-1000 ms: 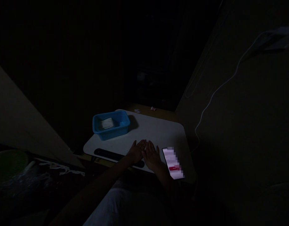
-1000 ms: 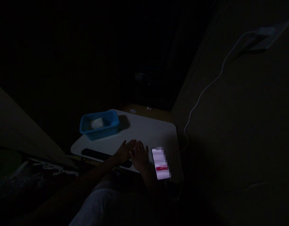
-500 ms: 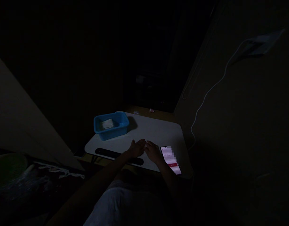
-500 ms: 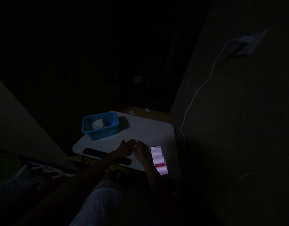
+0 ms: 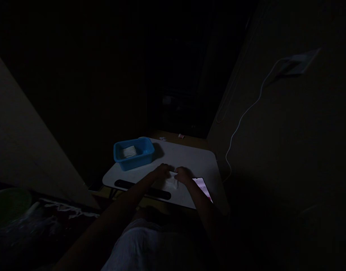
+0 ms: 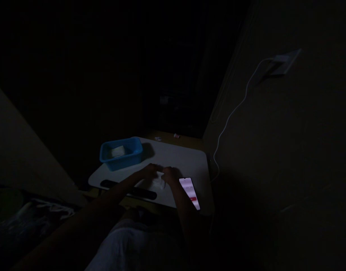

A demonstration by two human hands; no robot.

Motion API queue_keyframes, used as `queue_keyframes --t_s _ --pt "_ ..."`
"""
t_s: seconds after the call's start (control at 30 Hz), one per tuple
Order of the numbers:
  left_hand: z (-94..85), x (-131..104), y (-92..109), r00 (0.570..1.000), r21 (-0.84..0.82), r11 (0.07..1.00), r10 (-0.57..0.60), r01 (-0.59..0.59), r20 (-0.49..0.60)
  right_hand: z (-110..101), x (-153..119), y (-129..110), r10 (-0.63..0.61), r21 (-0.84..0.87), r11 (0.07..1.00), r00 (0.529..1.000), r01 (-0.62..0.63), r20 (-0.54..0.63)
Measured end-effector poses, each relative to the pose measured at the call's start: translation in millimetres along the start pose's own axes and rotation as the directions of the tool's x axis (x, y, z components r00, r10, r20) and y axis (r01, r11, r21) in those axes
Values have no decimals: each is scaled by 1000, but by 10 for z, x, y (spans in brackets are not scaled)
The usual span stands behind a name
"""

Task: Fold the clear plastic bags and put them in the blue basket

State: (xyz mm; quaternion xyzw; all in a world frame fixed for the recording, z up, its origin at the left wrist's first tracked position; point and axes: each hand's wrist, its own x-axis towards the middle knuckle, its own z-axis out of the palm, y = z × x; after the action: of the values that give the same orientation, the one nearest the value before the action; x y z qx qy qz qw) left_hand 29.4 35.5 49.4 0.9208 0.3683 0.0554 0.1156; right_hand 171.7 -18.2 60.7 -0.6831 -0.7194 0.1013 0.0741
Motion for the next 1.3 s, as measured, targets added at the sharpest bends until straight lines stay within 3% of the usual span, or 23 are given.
queue_keyframes --t_s 0.13,0.23,0.4,0.5,0.63,0.83,1.3 --pt "-198 -35 88 991 84 992 -83 92 -110 -117 10 -76 -17 18 1000 985 20 -170" --pt "-185 -156 162 977 166 982 -50 85 -207 -50 -124 -101 -116 -15 993 935 118 -336" --pt "115 -534 132 986 219 969 141 -118 -93 234 -483 -23 -272 -102 961 936 255 -224" --pt "232 -644 80 982 150 984 121 -99 -146 328 -536 0 -258 -80 966 929 246 -265" --pt "333 -560 103 974 101 994 60 -38 -219 406 -406 -88 -225 -80 974 924 210 -310" --pt "545 -447 155 985 132 988 -62 83 -161 595 -297 -180 -156 -99 985 969 139 -190" --pt "514 -487 191 990 117 989 -75 89 -119 607 -324 -187 -126 -121 987 982 109 -141"
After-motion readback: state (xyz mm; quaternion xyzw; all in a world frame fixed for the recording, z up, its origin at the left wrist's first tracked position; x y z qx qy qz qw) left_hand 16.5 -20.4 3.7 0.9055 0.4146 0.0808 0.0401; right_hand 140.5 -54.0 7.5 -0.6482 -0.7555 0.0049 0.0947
